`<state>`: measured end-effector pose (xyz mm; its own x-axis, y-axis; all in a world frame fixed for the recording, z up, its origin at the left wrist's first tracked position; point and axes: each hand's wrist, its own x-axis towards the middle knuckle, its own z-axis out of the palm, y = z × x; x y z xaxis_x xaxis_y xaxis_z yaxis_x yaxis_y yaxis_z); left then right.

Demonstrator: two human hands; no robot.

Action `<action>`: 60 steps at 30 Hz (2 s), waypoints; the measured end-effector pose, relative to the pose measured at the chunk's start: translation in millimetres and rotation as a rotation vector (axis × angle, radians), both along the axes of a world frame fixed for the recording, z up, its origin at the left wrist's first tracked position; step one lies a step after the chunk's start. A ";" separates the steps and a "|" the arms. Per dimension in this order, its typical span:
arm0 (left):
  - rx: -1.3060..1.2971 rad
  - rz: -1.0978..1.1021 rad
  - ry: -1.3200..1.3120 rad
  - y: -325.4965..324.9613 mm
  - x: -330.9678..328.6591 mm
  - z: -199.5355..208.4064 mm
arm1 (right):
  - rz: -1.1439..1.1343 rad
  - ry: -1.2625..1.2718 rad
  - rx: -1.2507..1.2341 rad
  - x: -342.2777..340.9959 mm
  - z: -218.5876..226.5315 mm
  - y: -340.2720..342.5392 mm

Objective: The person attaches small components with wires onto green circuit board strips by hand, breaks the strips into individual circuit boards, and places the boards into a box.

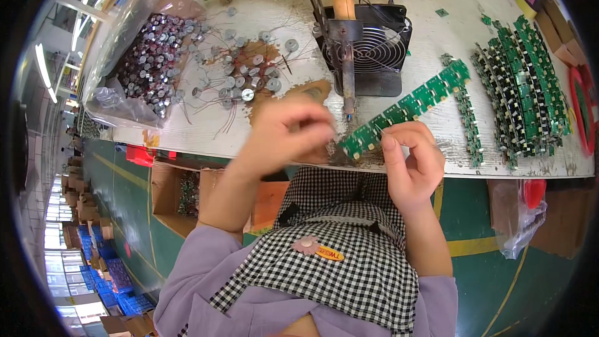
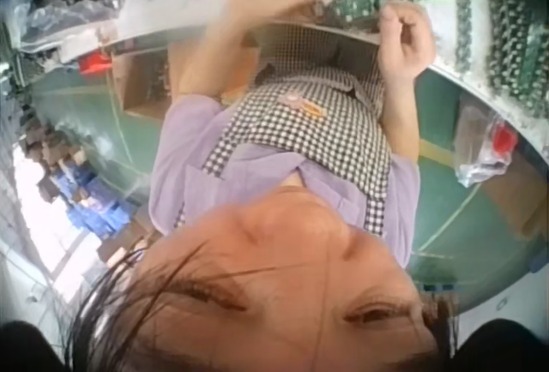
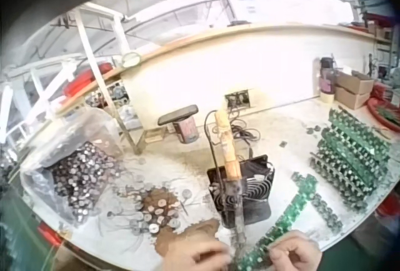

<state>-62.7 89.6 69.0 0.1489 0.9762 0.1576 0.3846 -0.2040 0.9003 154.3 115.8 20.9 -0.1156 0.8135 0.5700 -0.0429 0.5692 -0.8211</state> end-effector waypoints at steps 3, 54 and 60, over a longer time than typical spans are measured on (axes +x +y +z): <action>0.581 0.375 0.597 39.6 -44.0 4.4 | -0.042 0.006 -0.031 -0.2 -7.0 4.6; -0.090 0.275 -0.348 -15.4 37.8 -32.2 | 0.091 -0.220 0.257 -6.1 4.3 2.8; -0.262 0.272 -0.522 -12.0 39.0 -21.8 | 0.081 -0.290 0.315 -6.6 15.1 7.0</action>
<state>-23.7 77.6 47.1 -0.1413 0.9842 -0.1062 -0.1103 0.0910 0.9897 147.7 122.8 36.0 -0.3644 0.5867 0.7232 0.1090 0.7981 -0.5925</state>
